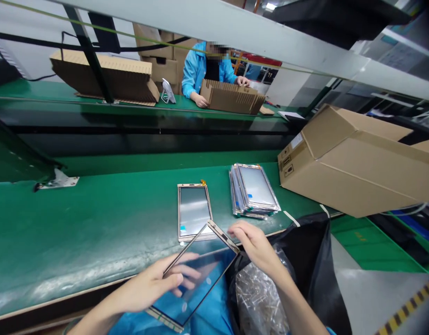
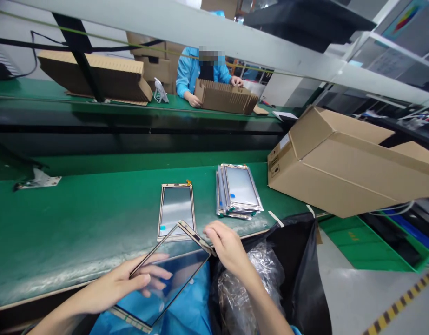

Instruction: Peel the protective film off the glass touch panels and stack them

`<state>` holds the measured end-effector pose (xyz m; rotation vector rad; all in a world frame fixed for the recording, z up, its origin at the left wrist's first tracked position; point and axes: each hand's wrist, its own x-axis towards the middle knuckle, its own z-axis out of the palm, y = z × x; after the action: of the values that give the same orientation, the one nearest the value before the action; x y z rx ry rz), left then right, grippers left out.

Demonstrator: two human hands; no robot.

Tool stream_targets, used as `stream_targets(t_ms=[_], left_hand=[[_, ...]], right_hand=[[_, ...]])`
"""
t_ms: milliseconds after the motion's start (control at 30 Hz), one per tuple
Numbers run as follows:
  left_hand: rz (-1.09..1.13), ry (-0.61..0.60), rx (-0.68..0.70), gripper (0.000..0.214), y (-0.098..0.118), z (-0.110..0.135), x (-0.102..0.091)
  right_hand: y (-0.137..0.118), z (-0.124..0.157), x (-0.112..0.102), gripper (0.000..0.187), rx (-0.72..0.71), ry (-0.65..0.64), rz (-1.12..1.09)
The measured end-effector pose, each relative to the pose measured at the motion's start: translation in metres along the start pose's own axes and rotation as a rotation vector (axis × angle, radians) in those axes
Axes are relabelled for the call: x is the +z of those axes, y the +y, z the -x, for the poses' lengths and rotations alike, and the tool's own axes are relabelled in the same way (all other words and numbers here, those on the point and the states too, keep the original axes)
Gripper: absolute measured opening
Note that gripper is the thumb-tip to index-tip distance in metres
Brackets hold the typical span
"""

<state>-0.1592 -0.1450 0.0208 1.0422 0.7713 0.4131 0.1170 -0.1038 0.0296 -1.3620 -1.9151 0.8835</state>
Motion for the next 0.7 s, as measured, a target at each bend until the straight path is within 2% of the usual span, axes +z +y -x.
stream_targets(t_ms=[100,233,467,600,700], left_hand=[[-0.076,-0.019,-0.039,0.053,0.009,0.005,0.004],[-0.128,-0.034,-0.067,0.051,0.013,0.009,0.005],[-0.188,-0.088,-0.021,0.05,0.012,0.012,-0.002],[-0.176,-0.105,-0.027,0.049,0.012,0.012,-0.004],[-0.054,-0.13,-0.065,0.047,0.011,0.01,-0.008]], right_hand=[[-0.025,-0.016,-0.008,0.013,-0.129,-0.066,0.009],[-0.048,-0.027,-0.011,0.015,-0.34,-0.206,0.118],[-0.05,-0.027,-0.017,0.022,-0.473,-0.338,0.317],[-0.047,-0.026,-0.016,0.023,-0.569,-0.302,0.436],[-0.042,-0.023,-0.013,0.021,-0.711,-0.139,0.513]])
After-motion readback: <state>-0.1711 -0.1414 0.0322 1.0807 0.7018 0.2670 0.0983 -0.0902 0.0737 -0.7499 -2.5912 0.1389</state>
